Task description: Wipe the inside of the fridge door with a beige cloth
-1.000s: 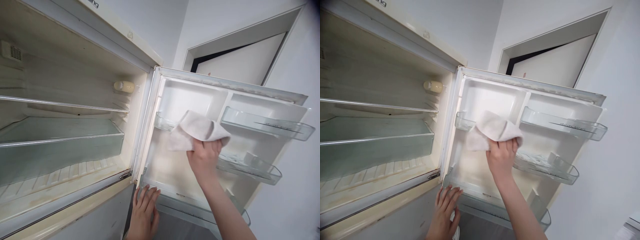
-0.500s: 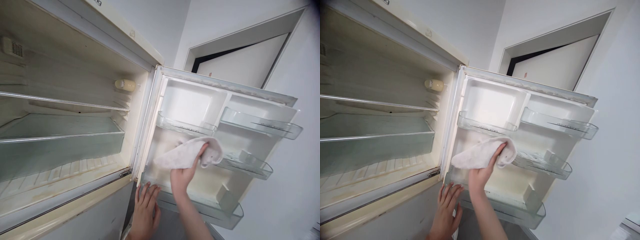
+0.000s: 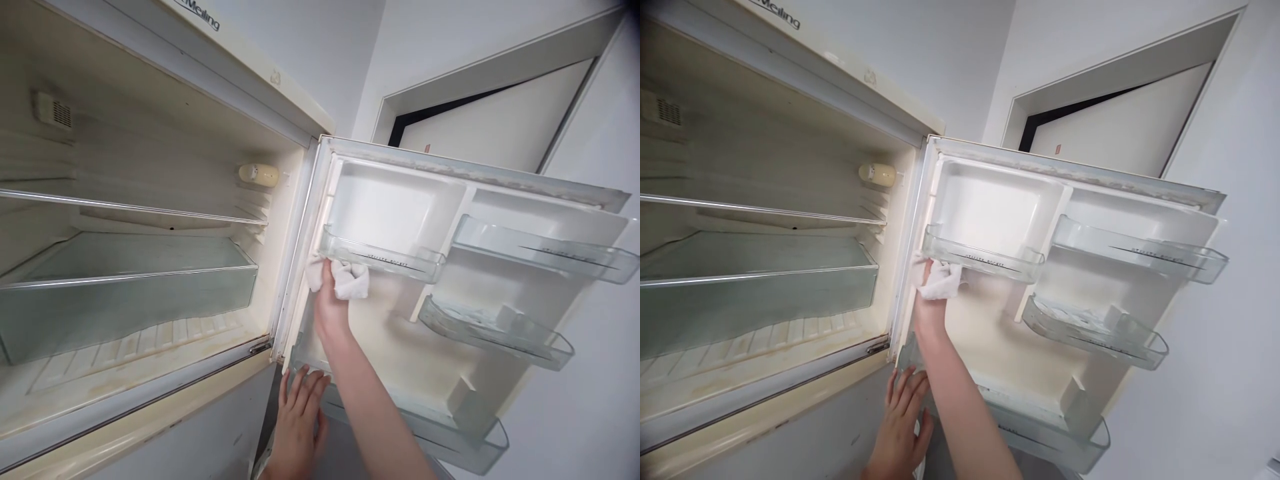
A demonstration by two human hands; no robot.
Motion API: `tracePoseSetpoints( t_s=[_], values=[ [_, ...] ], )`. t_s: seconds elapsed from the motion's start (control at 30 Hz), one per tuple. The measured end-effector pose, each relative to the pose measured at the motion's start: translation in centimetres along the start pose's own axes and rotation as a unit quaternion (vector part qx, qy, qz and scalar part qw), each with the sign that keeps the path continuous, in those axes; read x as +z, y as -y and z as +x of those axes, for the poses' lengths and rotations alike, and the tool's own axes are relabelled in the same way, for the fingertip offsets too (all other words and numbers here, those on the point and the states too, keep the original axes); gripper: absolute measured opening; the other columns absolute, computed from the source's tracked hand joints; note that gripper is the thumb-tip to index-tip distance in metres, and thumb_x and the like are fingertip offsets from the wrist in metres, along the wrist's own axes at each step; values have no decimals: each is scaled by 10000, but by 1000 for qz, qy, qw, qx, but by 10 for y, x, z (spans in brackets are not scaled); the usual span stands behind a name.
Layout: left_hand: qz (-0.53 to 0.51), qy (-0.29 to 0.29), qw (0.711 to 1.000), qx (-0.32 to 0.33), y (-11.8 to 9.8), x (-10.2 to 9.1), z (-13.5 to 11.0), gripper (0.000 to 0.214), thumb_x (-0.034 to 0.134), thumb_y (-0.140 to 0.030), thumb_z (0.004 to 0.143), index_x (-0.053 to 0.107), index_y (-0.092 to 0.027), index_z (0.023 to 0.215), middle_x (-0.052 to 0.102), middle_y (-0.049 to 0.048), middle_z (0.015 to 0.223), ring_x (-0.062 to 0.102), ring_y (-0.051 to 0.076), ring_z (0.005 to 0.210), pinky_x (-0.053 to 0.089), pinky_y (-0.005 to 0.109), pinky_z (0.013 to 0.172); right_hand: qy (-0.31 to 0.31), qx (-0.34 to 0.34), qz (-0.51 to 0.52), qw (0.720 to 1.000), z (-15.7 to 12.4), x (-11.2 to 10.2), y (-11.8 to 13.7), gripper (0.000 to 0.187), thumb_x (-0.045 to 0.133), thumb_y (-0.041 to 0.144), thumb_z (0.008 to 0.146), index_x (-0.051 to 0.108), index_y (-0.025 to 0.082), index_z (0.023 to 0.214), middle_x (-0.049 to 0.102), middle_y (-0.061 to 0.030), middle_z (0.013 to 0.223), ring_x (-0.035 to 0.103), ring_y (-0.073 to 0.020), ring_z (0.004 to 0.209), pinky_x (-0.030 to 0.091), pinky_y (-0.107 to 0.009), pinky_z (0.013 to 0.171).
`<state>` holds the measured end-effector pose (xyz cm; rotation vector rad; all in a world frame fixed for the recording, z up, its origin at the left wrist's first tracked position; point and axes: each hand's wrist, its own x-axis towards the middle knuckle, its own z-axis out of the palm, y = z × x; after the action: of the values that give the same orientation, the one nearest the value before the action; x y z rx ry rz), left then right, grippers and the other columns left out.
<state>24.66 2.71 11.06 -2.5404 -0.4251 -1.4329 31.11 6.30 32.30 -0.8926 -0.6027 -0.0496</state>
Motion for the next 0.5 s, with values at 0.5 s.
tracePoseSetpoints(
  t_s=[0.5],
  values=[
    [17,13,1000,6,2,4,-3,646,482,-95,698,430,-273,1317,642,-135,1272,467,192,1281,288,468,1074,-226,-64,95,967,11,-50,60,347,542,270,768,523,185,1105,573,-55,1182,578,-173,1097,436,-403,1054]
  ],
)
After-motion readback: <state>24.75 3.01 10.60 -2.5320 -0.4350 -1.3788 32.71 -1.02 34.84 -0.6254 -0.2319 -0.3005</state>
